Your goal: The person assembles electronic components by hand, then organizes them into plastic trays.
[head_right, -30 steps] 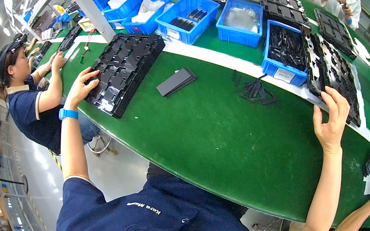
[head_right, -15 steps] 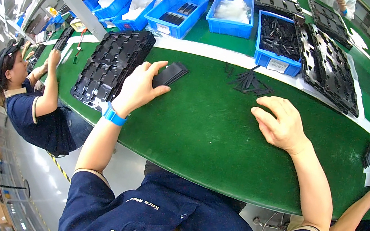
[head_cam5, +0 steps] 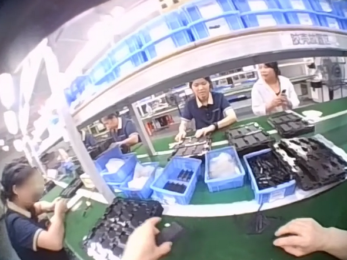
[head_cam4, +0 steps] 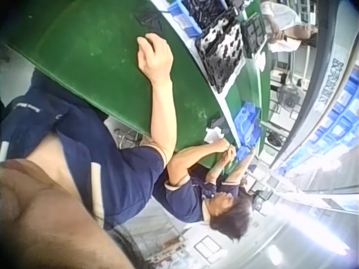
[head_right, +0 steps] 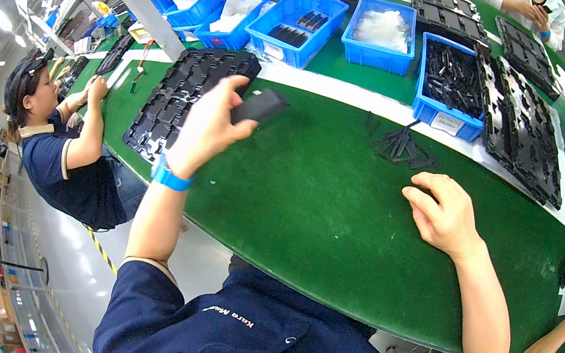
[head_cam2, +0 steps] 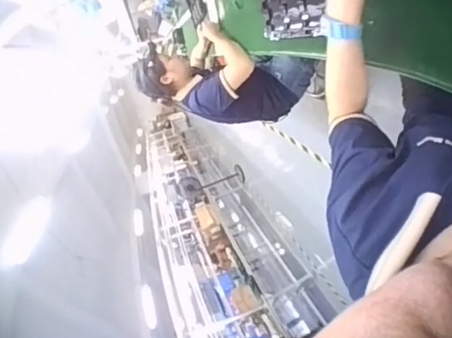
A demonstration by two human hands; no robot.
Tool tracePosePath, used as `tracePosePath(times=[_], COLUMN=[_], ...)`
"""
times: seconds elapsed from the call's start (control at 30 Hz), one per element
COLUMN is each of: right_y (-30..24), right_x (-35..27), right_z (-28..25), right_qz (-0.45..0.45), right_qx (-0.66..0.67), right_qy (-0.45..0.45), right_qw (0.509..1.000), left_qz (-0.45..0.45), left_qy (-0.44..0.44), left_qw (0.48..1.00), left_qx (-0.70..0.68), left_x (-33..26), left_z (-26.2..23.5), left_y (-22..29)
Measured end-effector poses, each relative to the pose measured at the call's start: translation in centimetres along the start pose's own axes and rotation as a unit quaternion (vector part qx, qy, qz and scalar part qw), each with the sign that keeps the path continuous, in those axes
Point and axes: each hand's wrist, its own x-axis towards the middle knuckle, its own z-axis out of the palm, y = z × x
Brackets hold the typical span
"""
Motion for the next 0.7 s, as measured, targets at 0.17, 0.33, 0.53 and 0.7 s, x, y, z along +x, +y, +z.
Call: tracePosePath(times=[0.17, 0.33, 0.53, 0.7], right_y=[-0.1, 0.1, 0.1, 0.0], right_x=[0.1, 0.4, 0.2, 0.3], right_z=[0.1, 0.4, 0.4, 0.5], right_qz=[-0.002, 0.013, 0.030, 0.039], right_qx=[0.001, 0.010, 0.008, 0.006], right_qy=[-0.005, -0.006, -0.007, -0.008], right_qw=[1.000, 1.000, 0.999, 0.999], left_qz=[-0.123, -0.244, -0.226, -0.218], left_qy=[0.136, 0.113, 0.101, 0.088], left_qw=[0.980, 0.953, 0.953, 0.959], left_qx=[0.075, 0.139, 0.176, 0.160], left_x=[2.1, 3.3, 4.0, 4.1], left_z=[-4.9, -5.7, -4.2, -4.0], left_y=[-7.8, -17.2, -19.7, -20.1])
